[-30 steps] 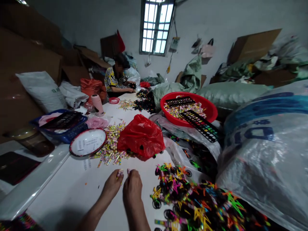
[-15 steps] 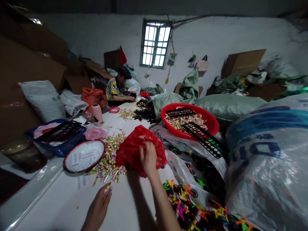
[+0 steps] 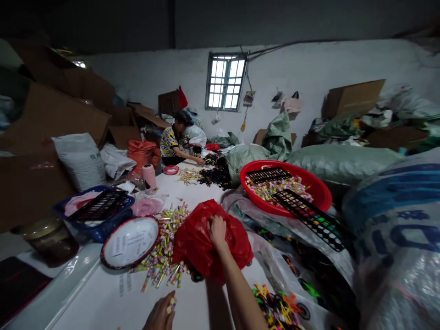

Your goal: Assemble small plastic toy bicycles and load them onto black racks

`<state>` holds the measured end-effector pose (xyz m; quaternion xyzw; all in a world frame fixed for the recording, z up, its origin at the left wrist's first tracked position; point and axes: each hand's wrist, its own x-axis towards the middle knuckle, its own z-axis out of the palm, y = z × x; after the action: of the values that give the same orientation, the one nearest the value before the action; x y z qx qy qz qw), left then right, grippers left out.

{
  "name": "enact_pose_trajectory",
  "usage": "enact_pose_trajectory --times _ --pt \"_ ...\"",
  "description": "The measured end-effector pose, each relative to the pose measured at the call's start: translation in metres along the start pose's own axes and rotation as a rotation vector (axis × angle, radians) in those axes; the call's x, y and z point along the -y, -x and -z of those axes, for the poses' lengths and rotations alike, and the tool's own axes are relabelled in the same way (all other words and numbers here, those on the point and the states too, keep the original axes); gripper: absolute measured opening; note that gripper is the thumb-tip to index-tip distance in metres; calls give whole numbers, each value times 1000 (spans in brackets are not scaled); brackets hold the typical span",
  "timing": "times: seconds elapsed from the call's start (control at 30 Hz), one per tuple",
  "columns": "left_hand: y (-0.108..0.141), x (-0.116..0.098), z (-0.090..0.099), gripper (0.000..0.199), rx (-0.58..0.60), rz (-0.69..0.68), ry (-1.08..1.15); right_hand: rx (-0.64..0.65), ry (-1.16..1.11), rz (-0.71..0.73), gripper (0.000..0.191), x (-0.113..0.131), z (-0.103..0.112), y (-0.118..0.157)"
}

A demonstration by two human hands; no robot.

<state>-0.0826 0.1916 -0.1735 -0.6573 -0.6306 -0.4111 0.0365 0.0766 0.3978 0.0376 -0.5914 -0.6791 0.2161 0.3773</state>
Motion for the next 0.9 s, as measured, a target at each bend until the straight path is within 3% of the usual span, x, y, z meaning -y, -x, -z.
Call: enact_pose_trajectory --times 0.1,0.2,0.37,0.5,0.67,0.8,0.9 --pt "-4 -1 9 33 56 -50 11 -25 -195 7 20 18 15 2" --pt "-12 -10 24 34 78 -93 15 -65 -413 31 34 53 41 -18" --pt "-20 -29 42 31 -25 -119 -5 -129 -708 94 39 121 82 -52" --pt "-18 -32 41 27 -88 -119 -79 -192 -894 178 34 158 105 -51" --pt "-16 -33 38 29 -92 -116 -91 -326 -1181 403 23 180 119 -48" --pt "-20 -39 48 26 42 -63 -28 -248 -1115 397 21 186 115 -60" --pt "-21 -41 52 28 90 -33 -37 -272 -1045 455 21 187 111 -62"
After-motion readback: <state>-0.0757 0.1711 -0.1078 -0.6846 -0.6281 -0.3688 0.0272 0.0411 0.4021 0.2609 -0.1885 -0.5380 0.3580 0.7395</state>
